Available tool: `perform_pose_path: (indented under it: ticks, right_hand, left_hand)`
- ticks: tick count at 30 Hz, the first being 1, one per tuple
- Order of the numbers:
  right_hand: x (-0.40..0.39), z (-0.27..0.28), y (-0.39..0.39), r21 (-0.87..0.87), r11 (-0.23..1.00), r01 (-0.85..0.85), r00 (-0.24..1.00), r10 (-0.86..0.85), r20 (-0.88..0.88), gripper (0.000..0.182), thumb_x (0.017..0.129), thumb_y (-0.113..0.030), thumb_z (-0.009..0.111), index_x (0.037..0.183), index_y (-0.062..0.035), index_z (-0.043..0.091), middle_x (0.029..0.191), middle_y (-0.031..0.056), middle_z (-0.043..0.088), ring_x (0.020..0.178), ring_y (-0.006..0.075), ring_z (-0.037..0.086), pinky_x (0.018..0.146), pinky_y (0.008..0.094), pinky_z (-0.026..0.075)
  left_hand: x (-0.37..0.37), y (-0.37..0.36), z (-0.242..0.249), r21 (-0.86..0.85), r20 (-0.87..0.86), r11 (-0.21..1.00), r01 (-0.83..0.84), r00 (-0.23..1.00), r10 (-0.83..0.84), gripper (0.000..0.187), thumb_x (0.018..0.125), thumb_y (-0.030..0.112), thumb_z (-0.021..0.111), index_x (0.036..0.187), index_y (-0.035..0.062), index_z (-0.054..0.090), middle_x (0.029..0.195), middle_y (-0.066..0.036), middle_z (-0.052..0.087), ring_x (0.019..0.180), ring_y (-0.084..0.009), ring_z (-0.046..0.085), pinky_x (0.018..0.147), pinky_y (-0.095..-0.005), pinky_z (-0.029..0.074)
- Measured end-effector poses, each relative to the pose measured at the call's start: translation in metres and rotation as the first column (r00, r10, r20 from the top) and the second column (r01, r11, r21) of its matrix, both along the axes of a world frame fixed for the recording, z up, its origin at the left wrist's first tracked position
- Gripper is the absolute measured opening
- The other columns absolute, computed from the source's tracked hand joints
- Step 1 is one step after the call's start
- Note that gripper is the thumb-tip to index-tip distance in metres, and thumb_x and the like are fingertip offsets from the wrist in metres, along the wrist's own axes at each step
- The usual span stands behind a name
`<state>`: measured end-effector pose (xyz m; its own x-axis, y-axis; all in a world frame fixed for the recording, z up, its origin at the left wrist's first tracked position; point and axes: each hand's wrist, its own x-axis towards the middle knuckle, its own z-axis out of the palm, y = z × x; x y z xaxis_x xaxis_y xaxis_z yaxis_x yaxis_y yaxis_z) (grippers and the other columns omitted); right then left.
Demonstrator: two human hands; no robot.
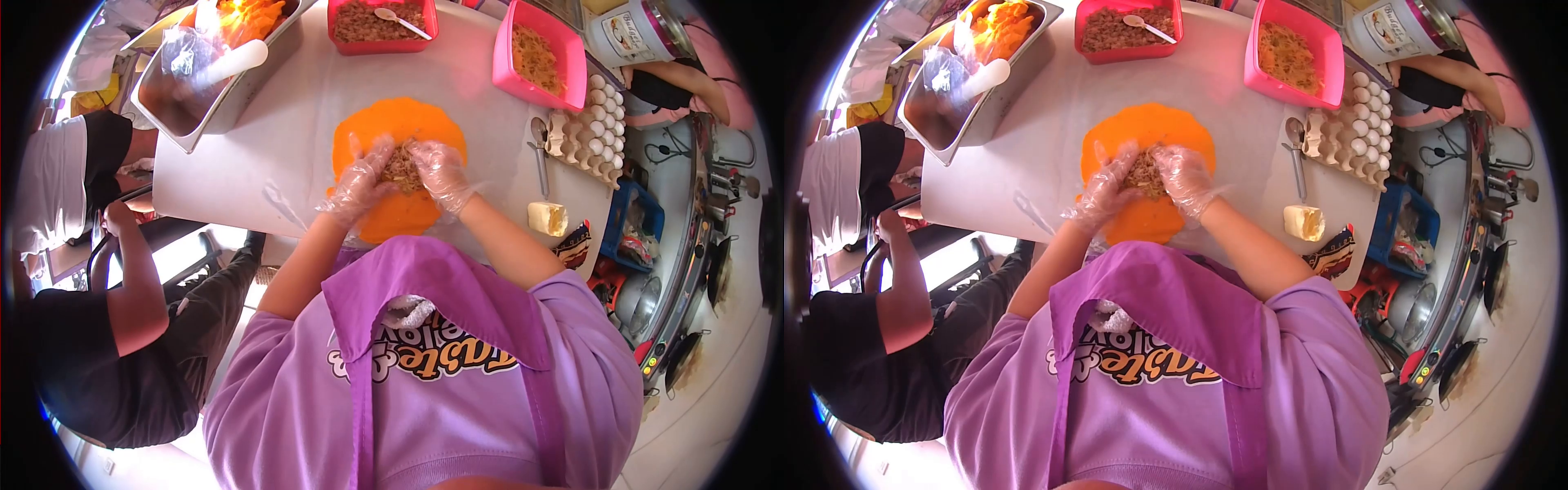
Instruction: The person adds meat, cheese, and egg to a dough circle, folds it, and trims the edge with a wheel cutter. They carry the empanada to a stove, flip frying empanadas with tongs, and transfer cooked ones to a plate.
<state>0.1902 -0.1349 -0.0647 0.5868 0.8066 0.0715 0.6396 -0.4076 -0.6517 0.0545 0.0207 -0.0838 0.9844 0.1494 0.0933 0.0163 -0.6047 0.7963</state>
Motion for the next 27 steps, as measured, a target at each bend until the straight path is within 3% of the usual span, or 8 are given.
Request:
perform_pose_path:
  ticks: [3,5,11,13,14,16,19,27]
  right_hand:
    - [0.001,0.004,0.004,-0.104,0.986,0.129,0.954,-0.152,-0.257,0.021,0.086,-0.006,0.061,0.106,-0.0063,0.069,0.092,0.0146,0.065,0.088,0.0305,0.062,0.079,0.0361,0.05]
    - [0.01,0.001,0.001,-0.001,0.997,0.072,0.952,-0.069,-0.299,0.024,0.086,-0.003,0.06,0.109,-0.006,0.068,0.094,0.0146,0.065,0.09,0.029,0.063,0.08,0.0343,0.05]
    - [0.03,-0.003,-0.012,0.139,0.99,0.02,0.966,0.016,-0.257,0.034,0.082,0.003,0.065,0.115,-0.002,0.064,0.106,0.0141,0.064,0.099,0.026,0.063,0.089,0.0319,0.05]
    - [0.021,0.015,-0.019,-0.025,0.998,0.054,0.759,-0.057,-0.648,0.051,0.074,-0.011,0.077,0.119,-0.0009,0.057,0.114,0.0166,0.06,0.107,0.0324,0.058,0.093,0.0377,0.047]
    - [0.013,0.021,-0.024,-0.025,0.998,0.056,0.756,-0.059,-0.652,0.051,0.074,-0.011,0.077,0.119,-0.0009,0.057,0.114,0.0166,0.06,0.107,0.0324,0.058,0.093,0.0377,0.047]
    - [0.002,0.028,-0.033,-0.288,0.957,-0.031,0.98,-0.028,-0.197,0.075,0.061,-0.022,0.086,0.123,-0.0031,0.048,0.122,0.0177,0.054,0.113,0.0375,0.051,0.097,0.0432,0.043]
    - [-0.002,0.022,-0.032,-0.364,0.93,-0.046,0.997,0.021,-0.071,0.086,0.052,-0.027,0.089,0.124,-0.0089,0.044,0.121,0.0157,0.051,0.115,0.0364,0.048,0.097,0.0446,0.04]
    - [-0.001,0.011,-0.022,-0.239,0.969,-0.054,0.99,0.084,0.117,0.103,0.051,-0.036,0.089,0.136,-0.0133,0.037,0.124,0.0134,0.046,0.115,0.0336,0.047,0.096,0.045,0.04]
  left_hand:
    - [0.001,0.004,-0.003,0.094,0.005,0.995,0.04,0.999,-0.04,0.087,0.07,0.009,0.078,0.145,0.0067,0.034,0.146,-0.018,0.04,0.138,-0.0348,0.032,0.116,-0.0444,0.018]
    - [0.001,0.006,-0.004,0.158,0.007,0.986,0.049,0.999,-0.051,0.089,0.069,0.011,0.079,0.145,0.0073,0.034,0.146,-0.017,0.039,0.138,-0.0346,0.031,0.116,-0.0455,0.018]
    - [-0.012,0.026,0.015,-0.202,-0.113,0.977,-0.062,0.993,0.039,0.101,0.064,0.013,0.083,0.148,0.0099,0.028,0.15,-0.016,0.034,0.14,-0.0343,0.027,0.117,-0.0418,0.019]
    - [-0.019,0.029,0.022,-0.224,-0.223,0.969,-0.109,0.973,0.058,0.103,0.063,0.013,0.083,0.149,0.0114,0.025,0.15,-0.016,0.032,0.141,-0.034,0.026,0.117,-0.0393,0.018]
    - [-0.021,0.028,0.025,-0.223,-0.227,0.969,-0.107,0.972,0.055,0.103,0.063,0.013,0.083,0.149,0.0114,0.025,0.15,-0.016,0.032,0.141,-0.034,0.026,0.117,-0.0393,0.018]
    - [-0.022,0.025,0.028,0.16,-0.354,0.982,-0.103,0.922,0.155,0.106,0.064,0.015,0.082,0.15,0.0087,0.02,0.151,-0.017,0.029,0.142,-0.0334,0.024,0.118,-0.0426,0.016]
    - [-0.018,0.024,0.024,0.319,-0.335,0.947,-0.048,0.928,0.16,0.117,0.06,0.022,0.085,0.15,0.0033,0.013,0.152,-0.021,0.024,0.142,-0.0372,0.018,0.118,-0.0467,0.013]
    - [0.011,-0.006,0.036,0.224,-0.146,0.962,-0.158,0.97,0.194,0.13,0.05,0.034,0.089,0.147,-0.0022,0.011,0.149,-0.028,0.023,0.139,-0.0487,0.014,0.115,-0.0511,0.016]
